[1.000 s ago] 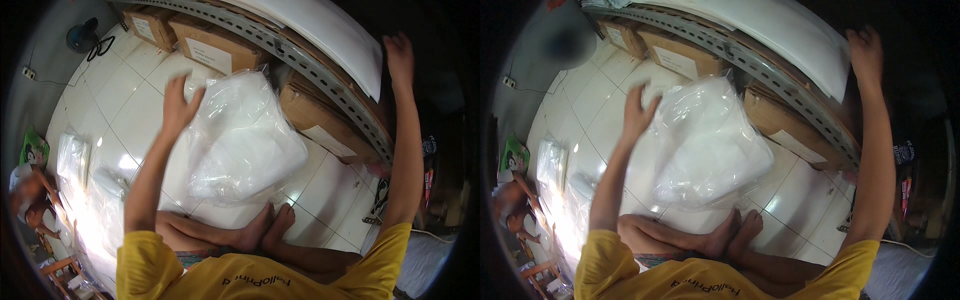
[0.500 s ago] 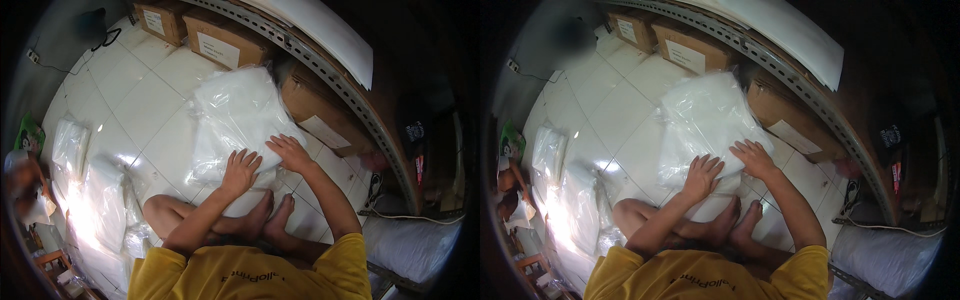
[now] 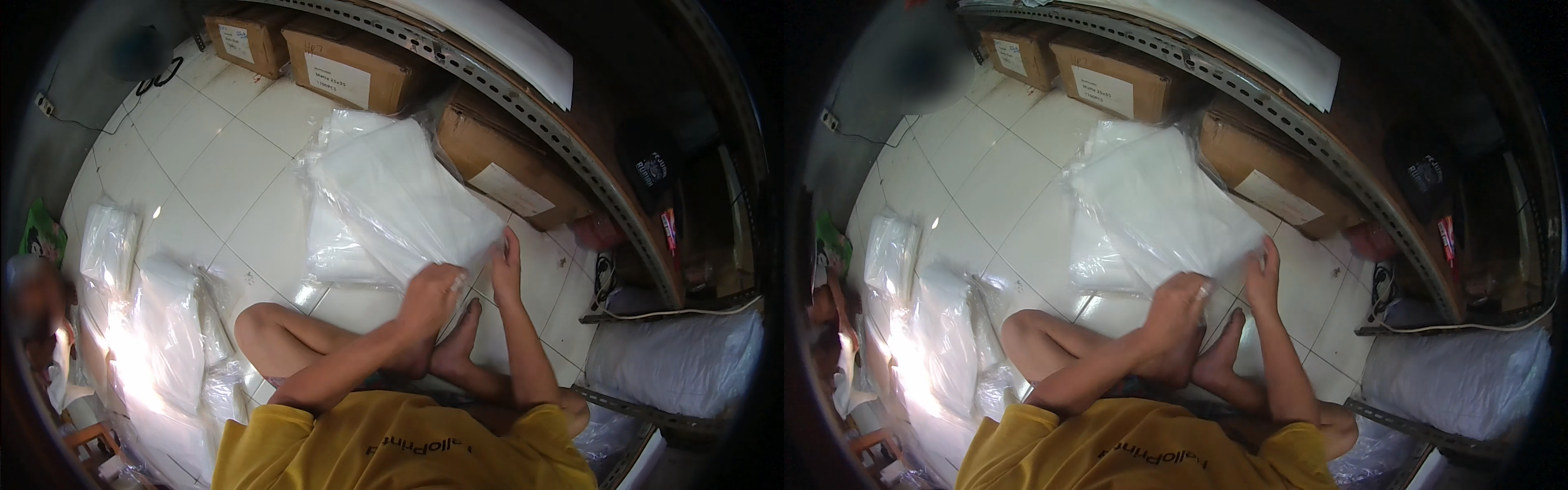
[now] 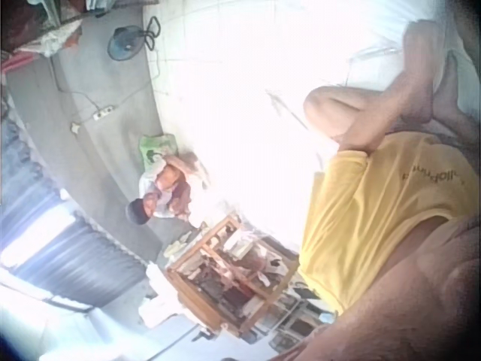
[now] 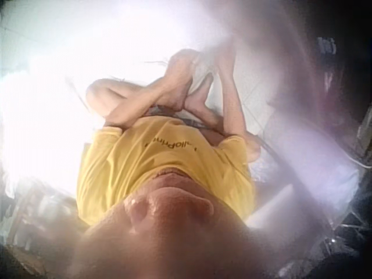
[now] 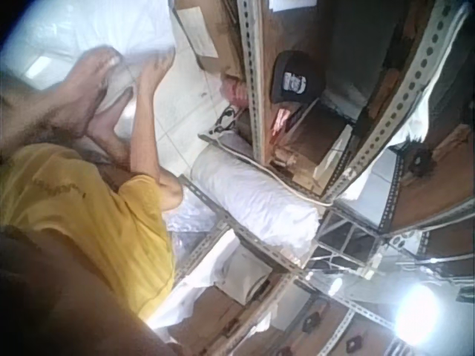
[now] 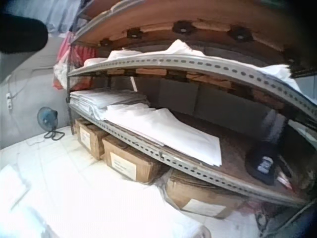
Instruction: The person sits on the floor and repeatedly unpacks stacks of white sheets from plastic bags. They fold each stack by hand and place them onto a nearby metal shelf. The process is repeated for multiple packages.
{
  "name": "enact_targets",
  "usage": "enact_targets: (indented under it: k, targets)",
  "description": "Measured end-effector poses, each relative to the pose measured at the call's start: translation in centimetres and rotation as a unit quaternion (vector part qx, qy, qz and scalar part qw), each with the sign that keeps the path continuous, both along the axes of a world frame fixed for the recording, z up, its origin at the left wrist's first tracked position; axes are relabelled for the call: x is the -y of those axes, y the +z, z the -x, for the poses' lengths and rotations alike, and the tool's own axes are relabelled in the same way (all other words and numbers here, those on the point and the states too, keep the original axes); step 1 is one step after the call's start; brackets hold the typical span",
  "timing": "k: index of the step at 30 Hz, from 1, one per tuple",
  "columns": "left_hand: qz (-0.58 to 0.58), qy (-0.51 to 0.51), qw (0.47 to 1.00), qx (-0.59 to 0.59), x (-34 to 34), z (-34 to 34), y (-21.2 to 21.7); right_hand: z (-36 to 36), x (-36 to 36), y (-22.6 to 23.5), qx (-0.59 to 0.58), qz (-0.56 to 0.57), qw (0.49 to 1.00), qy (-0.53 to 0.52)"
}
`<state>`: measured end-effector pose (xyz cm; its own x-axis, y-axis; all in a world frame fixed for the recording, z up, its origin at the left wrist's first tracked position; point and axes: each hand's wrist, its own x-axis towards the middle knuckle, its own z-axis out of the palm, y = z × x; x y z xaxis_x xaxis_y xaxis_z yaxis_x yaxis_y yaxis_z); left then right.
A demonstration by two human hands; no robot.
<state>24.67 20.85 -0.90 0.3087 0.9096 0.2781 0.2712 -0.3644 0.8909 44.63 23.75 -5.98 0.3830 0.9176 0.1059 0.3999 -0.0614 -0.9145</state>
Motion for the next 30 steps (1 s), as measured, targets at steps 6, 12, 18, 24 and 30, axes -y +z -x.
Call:
enact_targets:
  k: [6, 12, 18, 24, 30]
  targets:
    - [0.112, -0.306, 0.945, -0.018, 5.9, -4.7, 1.7, -6.5, 7.2, -3.8, -0.518, 0.018, 0.855, -0.019]
    - [-0.03, -0.084, 0.995, -0.039, 3.9, -4.4, -2.1, -9.5, 13.8, -4.7, -0.493, 0.141, 0.853, -0.1]
    - [-0.109, 0.061, 0.967, -0.222, -0.1, 0.4, -6.3, -10.5, 18.5, -8.9, -0.359, 0.087, 0.919, -0.135]
    - [0.095, -0.125, 0.987, -0.034, 5.8, -9.6, -2.2, -9.9, 18.5, -4.3, -0.243, 0.107, 0.964, -0.006]
    - [0.074, -0.208, 0.946, -0.235, 6.6, -16.7, -2.0, -9.5, 19.2, -5.7, -0.254, 0.069, 0.965, 0.01]
